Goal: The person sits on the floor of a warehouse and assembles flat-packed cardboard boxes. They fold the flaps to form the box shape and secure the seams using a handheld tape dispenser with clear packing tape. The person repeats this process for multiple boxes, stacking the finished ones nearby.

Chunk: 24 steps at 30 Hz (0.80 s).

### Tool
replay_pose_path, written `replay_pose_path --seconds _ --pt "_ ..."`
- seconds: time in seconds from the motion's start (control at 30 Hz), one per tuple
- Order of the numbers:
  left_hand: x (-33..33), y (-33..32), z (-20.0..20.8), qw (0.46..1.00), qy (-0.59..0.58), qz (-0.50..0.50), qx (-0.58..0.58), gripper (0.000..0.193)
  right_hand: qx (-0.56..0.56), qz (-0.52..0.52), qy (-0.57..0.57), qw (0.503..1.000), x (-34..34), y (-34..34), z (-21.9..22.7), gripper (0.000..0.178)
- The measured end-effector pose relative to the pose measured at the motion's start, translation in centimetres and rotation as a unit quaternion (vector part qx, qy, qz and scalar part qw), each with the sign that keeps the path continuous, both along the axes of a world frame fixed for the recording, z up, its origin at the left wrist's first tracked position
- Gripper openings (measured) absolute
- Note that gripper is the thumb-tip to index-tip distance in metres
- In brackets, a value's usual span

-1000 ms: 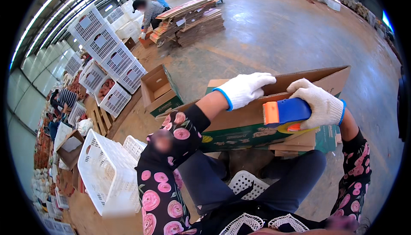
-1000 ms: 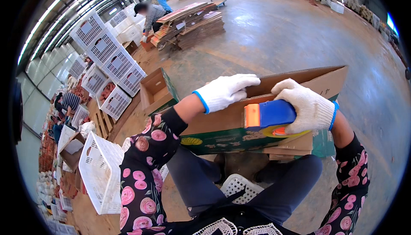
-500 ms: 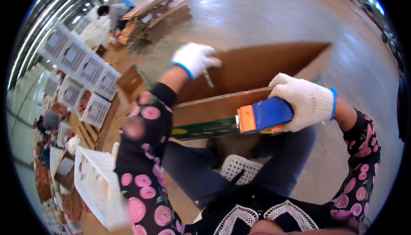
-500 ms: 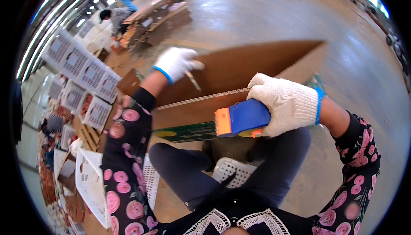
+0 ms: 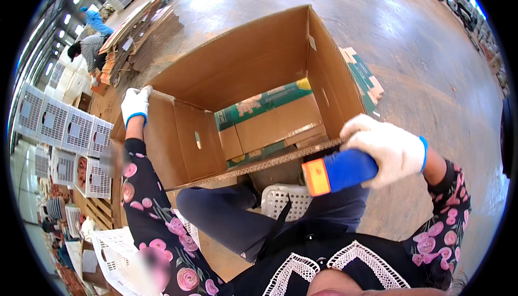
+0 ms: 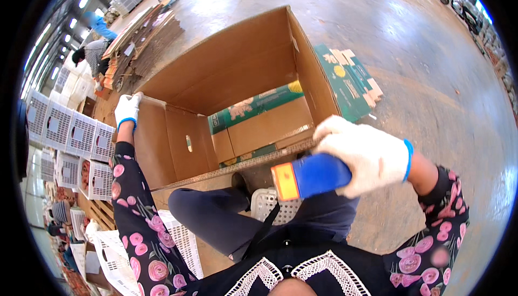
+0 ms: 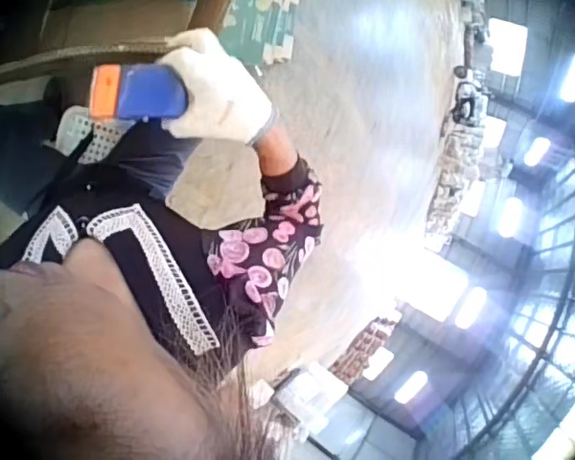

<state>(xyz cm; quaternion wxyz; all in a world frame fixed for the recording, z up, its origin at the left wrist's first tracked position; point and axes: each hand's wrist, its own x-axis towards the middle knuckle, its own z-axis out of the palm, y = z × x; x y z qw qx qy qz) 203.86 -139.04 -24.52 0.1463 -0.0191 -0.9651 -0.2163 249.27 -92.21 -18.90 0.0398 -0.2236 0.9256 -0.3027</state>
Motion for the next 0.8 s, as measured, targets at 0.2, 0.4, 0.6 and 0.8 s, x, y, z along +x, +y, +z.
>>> replay_pose_path --seconds 0.2,0.4,0.6,0.8 --pt "12.0 1.9 2.3 0.984 -0.127 -0.111 -0.056 0.058 0.004 -0.038 -0.031 0.999 -0.1 1.1 0.3 0.066" --pt "10.3 1.2 1.9 0.984 -0.078 -0.154 0.046 0.038 -0.019 -0.018 -0.033 0.999 0.0 0.2 1.6 0.069" --pt "4.7 -3.5 -3.1 0.997 -0.045 -0.047 0.043 0.057 -0.081 0.047 -0.08 0.992 1.2 -0.4 1.4 0.066" --pt "7.2 -2.6 -2.7 0.998 -0.025 -0.057 0.001 0.056 -0.162 0.088 -0.078 0.98 -1.4 1.8 2.7 0.078"
